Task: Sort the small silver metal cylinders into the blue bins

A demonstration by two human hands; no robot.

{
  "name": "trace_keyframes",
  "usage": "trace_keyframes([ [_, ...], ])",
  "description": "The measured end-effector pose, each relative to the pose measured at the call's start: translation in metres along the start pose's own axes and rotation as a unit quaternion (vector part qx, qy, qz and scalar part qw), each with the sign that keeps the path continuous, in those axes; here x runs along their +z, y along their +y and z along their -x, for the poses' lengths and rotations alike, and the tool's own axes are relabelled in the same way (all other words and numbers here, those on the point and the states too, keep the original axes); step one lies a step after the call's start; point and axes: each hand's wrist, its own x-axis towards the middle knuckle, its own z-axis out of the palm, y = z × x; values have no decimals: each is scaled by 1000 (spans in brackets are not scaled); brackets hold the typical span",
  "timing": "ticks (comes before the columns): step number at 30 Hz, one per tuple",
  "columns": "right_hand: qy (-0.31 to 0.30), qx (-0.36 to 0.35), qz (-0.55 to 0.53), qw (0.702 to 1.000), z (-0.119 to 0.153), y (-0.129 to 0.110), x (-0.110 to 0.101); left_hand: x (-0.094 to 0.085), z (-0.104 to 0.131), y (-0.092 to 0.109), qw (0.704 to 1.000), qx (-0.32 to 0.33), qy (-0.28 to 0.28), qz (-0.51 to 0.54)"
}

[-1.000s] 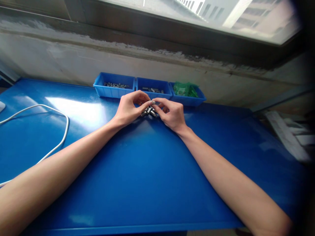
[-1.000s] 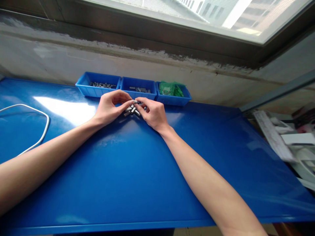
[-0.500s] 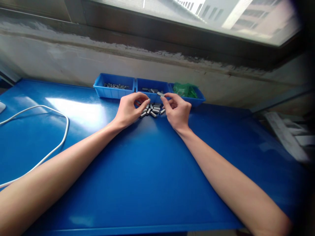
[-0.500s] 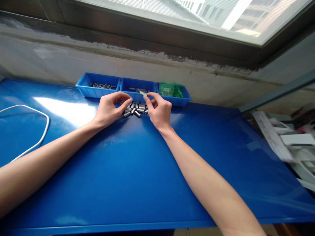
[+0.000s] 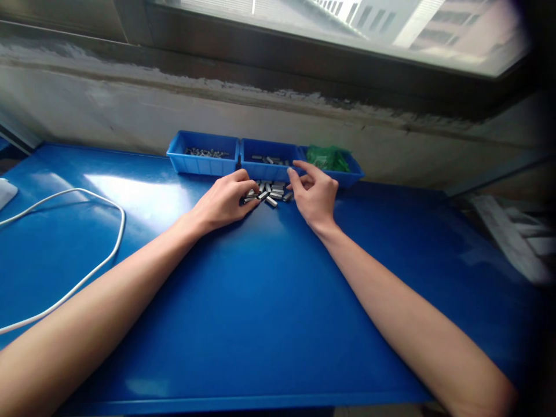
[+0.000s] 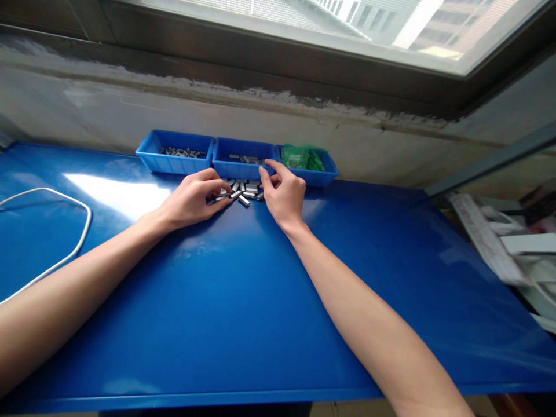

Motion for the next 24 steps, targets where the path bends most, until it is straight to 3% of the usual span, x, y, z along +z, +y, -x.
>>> trace_keyframes([
  [7,10,-6,-8,1000,1,-3,0,-2,1,-2,998,31,24,46],
  [13,-1,-22,-13,1000,3,-6,-1,-2,-5,2,981,-51,92,160],
  [18,-25,-29,-7,999,4,-11,-2,-1,-9,2,961,-110,101,233],
  [24,-47,-42,0,998,5,-13,-2,0,-9,-4,941,-123,103,297],
])
